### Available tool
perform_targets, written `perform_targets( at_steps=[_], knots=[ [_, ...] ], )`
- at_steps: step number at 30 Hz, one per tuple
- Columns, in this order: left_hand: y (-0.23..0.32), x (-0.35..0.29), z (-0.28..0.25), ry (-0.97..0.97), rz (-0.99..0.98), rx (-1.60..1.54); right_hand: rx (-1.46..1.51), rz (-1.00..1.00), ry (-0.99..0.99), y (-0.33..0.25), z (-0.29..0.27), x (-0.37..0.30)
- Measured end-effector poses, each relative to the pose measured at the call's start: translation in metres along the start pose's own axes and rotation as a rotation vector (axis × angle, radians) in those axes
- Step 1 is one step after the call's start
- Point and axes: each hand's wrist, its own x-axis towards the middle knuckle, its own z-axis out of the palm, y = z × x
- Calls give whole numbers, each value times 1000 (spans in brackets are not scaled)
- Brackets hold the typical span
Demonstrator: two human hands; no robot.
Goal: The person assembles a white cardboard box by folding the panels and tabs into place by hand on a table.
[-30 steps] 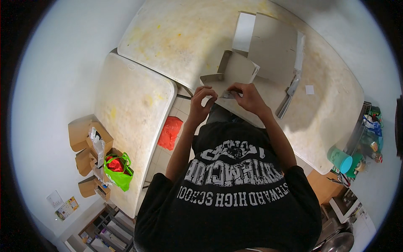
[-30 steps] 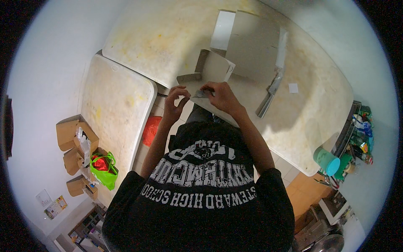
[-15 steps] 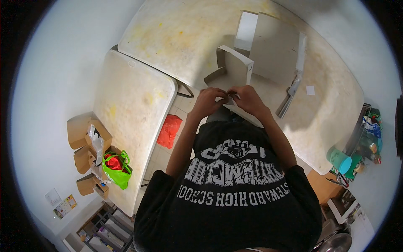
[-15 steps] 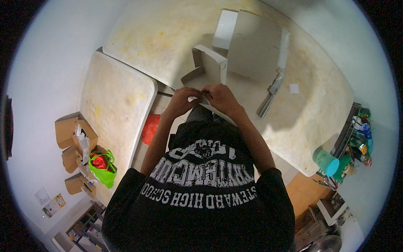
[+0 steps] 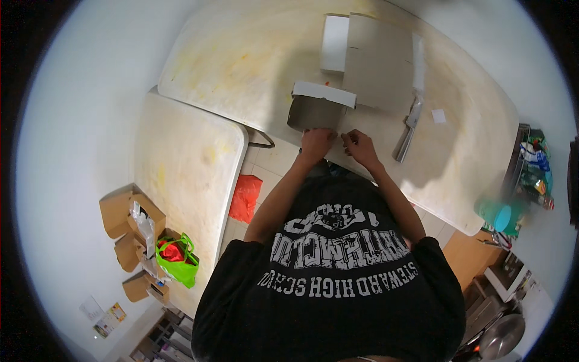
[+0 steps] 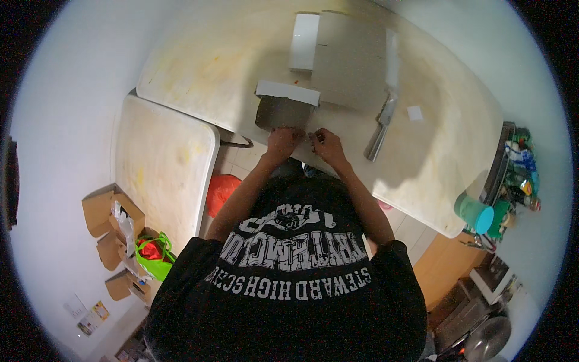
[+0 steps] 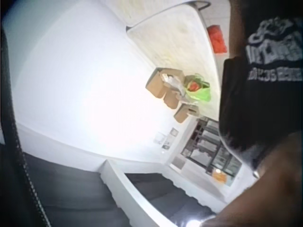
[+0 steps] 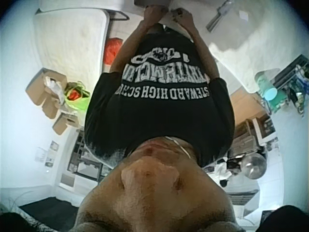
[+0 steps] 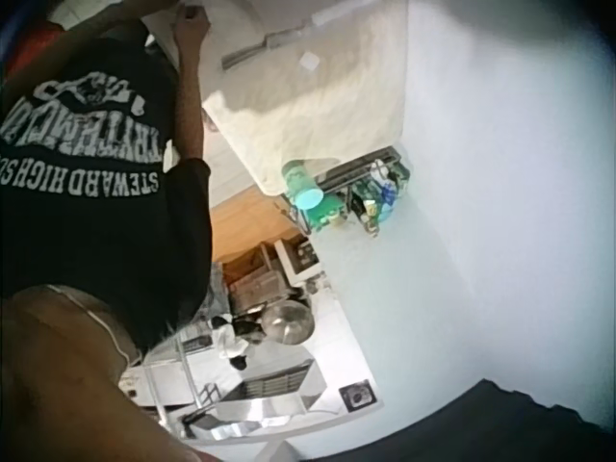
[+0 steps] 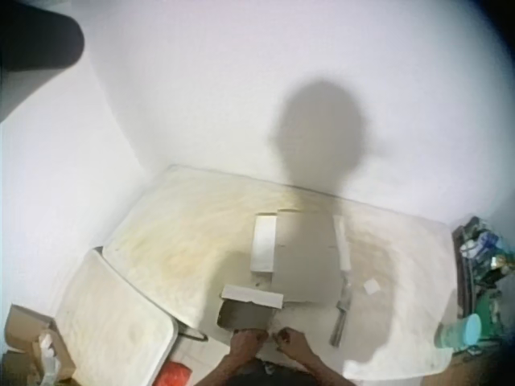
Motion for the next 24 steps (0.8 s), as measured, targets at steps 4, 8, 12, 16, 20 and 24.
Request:
perform_targets(
  at_steps=[4, 8, 12, 16, 20, 24],
  knots=[
    [4, 13, 4, -53, -151, -162, 137, 40, 39, 13, 17, 4],
    [-2, 22, 12, -32, -131, -291, 234, 73, 66, 23, 28, 2],
    [-7, 27, 14, -54, -132, -352, 408, 160, 151, 24, 39, -4],
    [-11, 30, 7, -160, -122, -275, 612, 279, 227, 26, 43, -7],
    [-27, 24, 13, -231, -127, -219, 721, 236, 244, 25, 45, -6],
    [-27, 20, 17, -230, -6, -230, 717, 220, 253, 28, 47, -8]
  ],
)
